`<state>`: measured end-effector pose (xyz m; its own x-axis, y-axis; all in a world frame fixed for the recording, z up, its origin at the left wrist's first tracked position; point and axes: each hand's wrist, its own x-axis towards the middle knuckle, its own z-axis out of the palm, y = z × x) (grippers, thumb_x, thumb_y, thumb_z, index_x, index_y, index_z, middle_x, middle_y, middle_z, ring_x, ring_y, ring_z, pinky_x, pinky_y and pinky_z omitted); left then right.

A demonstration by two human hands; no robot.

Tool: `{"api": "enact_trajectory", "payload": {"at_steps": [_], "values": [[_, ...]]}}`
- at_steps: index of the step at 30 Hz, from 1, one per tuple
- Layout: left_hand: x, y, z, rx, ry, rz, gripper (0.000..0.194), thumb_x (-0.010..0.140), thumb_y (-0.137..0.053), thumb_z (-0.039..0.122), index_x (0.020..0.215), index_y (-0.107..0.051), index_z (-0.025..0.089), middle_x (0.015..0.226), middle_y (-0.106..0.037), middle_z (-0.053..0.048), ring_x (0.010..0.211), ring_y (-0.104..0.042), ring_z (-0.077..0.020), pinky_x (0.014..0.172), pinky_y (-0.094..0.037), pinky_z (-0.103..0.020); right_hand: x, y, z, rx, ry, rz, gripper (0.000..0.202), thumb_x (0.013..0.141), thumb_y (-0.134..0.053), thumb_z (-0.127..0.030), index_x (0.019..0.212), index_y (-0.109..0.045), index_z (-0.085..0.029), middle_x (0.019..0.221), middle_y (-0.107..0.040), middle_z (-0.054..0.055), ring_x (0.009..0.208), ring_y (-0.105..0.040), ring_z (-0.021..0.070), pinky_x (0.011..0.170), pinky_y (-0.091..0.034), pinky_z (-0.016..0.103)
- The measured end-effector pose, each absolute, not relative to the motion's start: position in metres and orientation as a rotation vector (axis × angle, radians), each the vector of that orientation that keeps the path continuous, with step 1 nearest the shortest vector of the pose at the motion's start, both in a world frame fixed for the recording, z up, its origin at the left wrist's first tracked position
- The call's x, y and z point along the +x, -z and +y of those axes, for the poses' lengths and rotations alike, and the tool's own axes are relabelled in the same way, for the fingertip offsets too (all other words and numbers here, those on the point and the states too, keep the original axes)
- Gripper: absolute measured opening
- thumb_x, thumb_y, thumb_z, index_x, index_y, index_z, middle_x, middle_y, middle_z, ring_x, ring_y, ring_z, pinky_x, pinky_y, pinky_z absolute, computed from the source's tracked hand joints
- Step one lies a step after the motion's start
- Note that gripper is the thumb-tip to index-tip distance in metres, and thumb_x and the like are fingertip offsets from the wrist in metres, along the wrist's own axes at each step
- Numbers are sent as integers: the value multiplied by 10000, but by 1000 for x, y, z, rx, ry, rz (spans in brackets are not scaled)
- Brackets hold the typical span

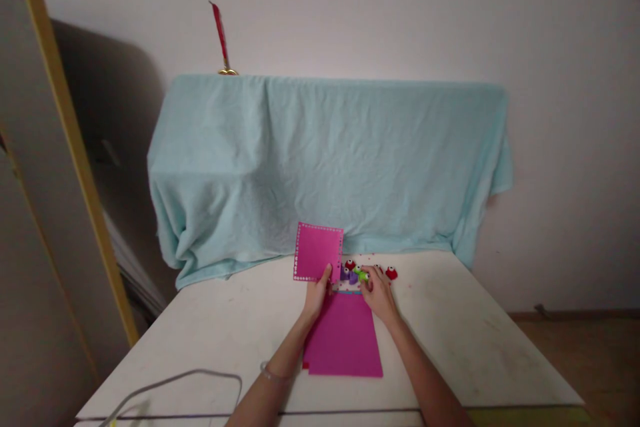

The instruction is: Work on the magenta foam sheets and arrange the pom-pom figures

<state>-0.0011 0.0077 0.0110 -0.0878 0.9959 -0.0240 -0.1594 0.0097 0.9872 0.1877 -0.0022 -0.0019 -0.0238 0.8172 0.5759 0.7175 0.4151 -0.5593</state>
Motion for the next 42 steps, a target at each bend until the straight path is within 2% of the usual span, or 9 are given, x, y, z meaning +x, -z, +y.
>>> {"api": "enact_trajectory", "payload": {"at_steps": [15,21,25,28,31,36,42], "values": [[-7,4,13,1093,-1341,1198,593,727,-546,745,518,-461,196,405,-434,23,430,-417,-115,498,-322,-265,191,2,-1,-1349,-82,-1719,342,814,-463,-98,1111,-601,-200,1079,-588,86,832,-596,195,804,-490,330],[-7,3,13,1078,-1343,1195,591,704,-567,748,522,-468,194,419,-444,21,433,-417,-114,497,-325,-262,182,-2,-10,-1440,73,-1742,190,921,-475,-267,951,-648,-197,953,-612,77,804,-605,184,726,-466,268],[-7,3,14,1058,-1356,1208,585,695,-572,752,552,-484,192,426,-438,29,426,-403,-116,476,-297,-258,168,3,-15,-1682,214,-1705,320,912,-517,-474,949,-648,-184,963,-629,93,769,-620,187,674,-441,264],[-7,3,14,1095,-1363,1237,581,721,-558,739,528,-478,197,420,-446,18,432,-410,-126,488,-303,-269,162,6,-15,-1793,247,-1727,397,876,-548,-548,1026,-633,-190,1055,-625,117,776,-635,205,651,-449,281],[-8,0,13,1120,-1373,1233,552,727,-576,715,542,-530,198,431,-480,-4,475,-459,-156,525,-343,-289,161,8,-12,-1820,246,-1757,364,883,-558,-505,1058,-621,-192,1094,-616,131,811,-647,218,661,-466,291],[-6,-6,13,1115,-1420,1211,483,723,-613,672,681,-645,192,486,-540,-36,635,-571,-229,605,-410,-319,162,9,-8,-1818,177,-1813,204,905,-545,-366,1015,-611,-208,1041,-616,91,777,-649,199,660,-475,283],[-4,-2,11,1127,-1413,1229,529,707,-598,712,670,-620,184,446,-501,2,499,-500,-173,524,-387,-295,164,8,-7,-1791,154,-1817,195,891,-558,-337,1038,-586,-213,1043,-612,83,797,-643,202,678,-478,284]]}}
